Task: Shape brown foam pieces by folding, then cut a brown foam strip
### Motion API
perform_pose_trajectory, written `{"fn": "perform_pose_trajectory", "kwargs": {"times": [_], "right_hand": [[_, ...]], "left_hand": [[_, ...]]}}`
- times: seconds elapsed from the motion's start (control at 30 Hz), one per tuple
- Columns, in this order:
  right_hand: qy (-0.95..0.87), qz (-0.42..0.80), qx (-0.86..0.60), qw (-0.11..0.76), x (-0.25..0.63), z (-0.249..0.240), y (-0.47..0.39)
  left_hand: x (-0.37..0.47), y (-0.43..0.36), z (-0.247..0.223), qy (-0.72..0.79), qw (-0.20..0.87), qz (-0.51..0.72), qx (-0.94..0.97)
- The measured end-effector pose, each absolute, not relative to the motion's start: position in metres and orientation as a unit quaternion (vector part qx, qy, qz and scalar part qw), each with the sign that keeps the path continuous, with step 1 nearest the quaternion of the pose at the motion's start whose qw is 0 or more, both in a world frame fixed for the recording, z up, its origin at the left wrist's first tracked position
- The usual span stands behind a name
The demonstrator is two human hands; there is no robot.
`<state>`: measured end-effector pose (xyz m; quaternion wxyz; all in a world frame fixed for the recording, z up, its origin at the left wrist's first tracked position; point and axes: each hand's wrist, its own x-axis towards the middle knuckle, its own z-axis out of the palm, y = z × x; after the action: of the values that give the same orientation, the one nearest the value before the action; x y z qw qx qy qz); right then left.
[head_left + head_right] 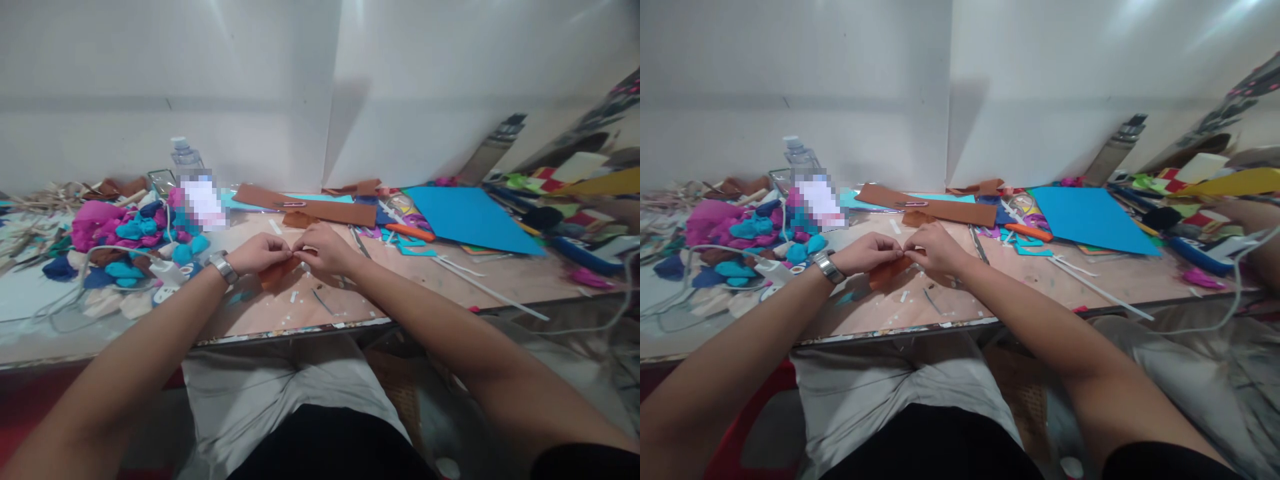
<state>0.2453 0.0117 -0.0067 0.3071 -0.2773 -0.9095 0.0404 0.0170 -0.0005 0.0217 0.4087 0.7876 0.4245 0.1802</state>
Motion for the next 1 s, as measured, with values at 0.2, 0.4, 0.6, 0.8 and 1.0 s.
{"fn": "perform_pose_trajectory", "kwargs": {"times": [0.2,0.4,0.6,0.8,1.0], "right_hand": [[-0.902,0.036,-0.296,0.311,0.244,-0.0085,0.0107],[-0.901,0.037,-0.315,0.297,0.2424,-0.0074,0.0067],[-0.907,0.066,-0.343,0.236,0.2391,-0.0028,0.0063],[-0.902,0.108,-0.345,0.237,0.2432,-0.0039,0.0109],[-0.897,0.108,-0.341,0.261,0.2447,-0.0035,0.0106]], "left_hand": [[0.0156,0.002,0.018,0.413,0.354,0.199,0.815],[0.0187,-0.0034,0.0194,0.395,0.228,0.2,0.867],[0.0237,-0.0075,0.0162,0.379,0.063,0.165,0.908],[0.0221,-0.0044,0.0127,0.372,0.053,0.178,0.91],[0.0211,-0.0044,0.0148,0.384,0.091,0.186,0.9]]}}
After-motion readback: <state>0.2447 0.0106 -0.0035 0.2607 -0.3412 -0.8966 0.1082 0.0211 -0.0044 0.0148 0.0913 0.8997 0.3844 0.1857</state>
